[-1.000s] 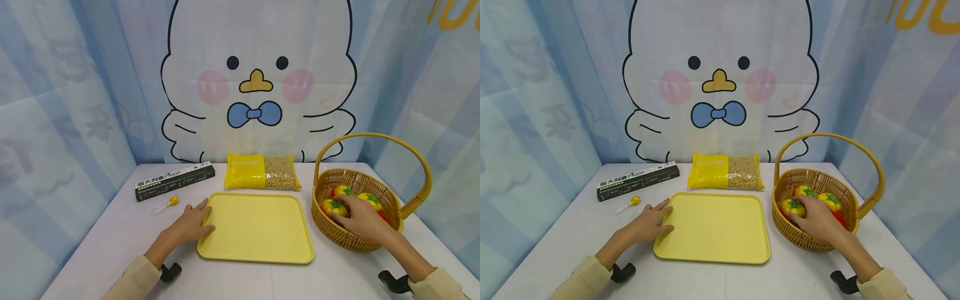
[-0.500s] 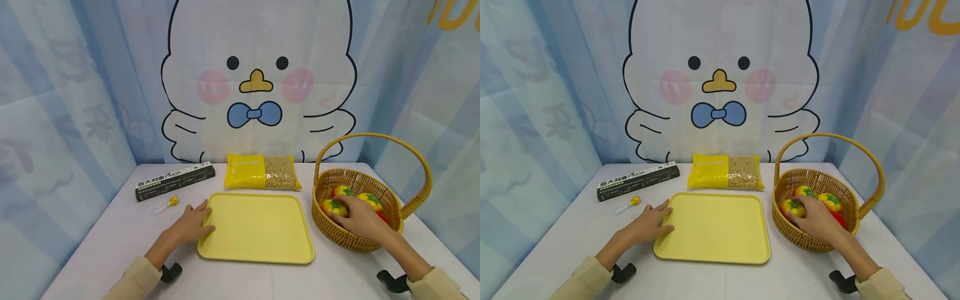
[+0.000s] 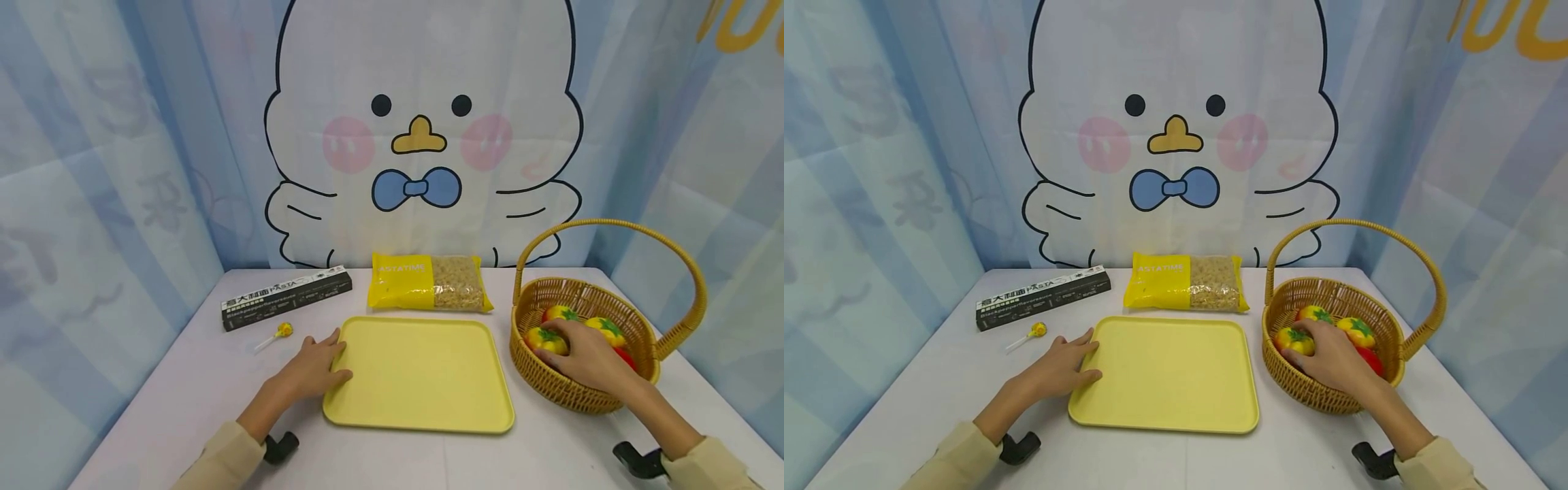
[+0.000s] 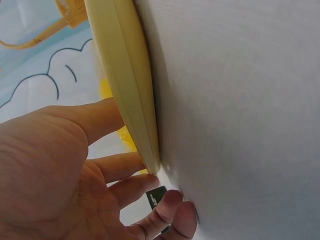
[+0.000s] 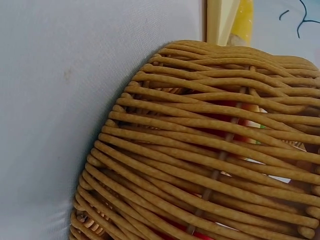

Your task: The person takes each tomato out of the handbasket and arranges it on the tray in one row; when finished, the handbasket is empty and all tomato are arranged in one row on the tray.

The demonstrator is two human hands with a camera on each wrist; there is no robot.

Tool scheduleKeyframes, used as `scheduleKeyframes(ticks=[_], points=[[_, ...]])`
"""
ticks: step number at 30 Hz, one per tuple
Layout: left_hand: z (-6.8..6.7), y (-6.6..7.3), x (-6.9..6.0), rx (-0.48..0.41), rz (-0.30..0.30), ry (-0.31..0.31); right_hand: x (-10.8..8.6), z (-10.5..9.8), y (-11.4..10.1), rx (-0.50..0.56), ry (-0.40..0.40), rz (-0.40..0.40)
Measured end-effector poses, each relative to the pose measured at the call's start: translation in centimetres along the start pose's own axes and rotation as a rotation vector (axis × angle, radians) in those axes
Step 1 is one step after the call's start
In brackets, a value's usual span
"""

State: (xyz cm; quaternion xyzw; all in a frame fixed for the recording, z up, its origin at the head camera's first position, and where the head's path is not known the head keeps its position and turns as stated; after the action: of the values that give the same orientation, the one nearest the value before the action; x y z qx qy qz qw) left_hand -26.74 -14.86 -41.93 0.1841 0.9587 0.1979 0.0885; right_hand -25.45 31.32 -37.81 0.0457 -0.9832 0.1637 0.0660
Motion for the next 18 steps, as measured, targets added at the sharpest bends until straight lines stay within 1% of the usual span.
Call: scheduleKeyframes(ticks=[9,18], points=[[0.0,0.0,0.1,0.004,0.001,0.001,-0.3,-0.5,-0.3,0.033,0.015,-0.003],[0.1,-0.1,0.0,0.008,0.015,0.004,-0.1,-1.0,-0.3,0.061,0.028,0.007]])
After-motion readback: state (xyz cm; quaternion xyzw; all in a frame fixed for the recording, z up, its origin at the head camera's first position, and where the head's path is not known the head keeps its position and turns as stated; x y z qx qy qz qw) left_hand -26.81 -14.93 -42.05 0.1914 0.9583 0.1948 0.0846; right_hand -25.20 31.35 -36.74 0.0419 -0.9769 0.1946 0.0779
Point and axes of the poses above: each hand's wrist, its own x-axis towards the middle knuckle, its own z-axis out of the palm, y = z × x, the point moved 2 cm from there along x, towards the middle knuckle, and after that the axes turned 8 degrees about z, right-handed, at the moved point
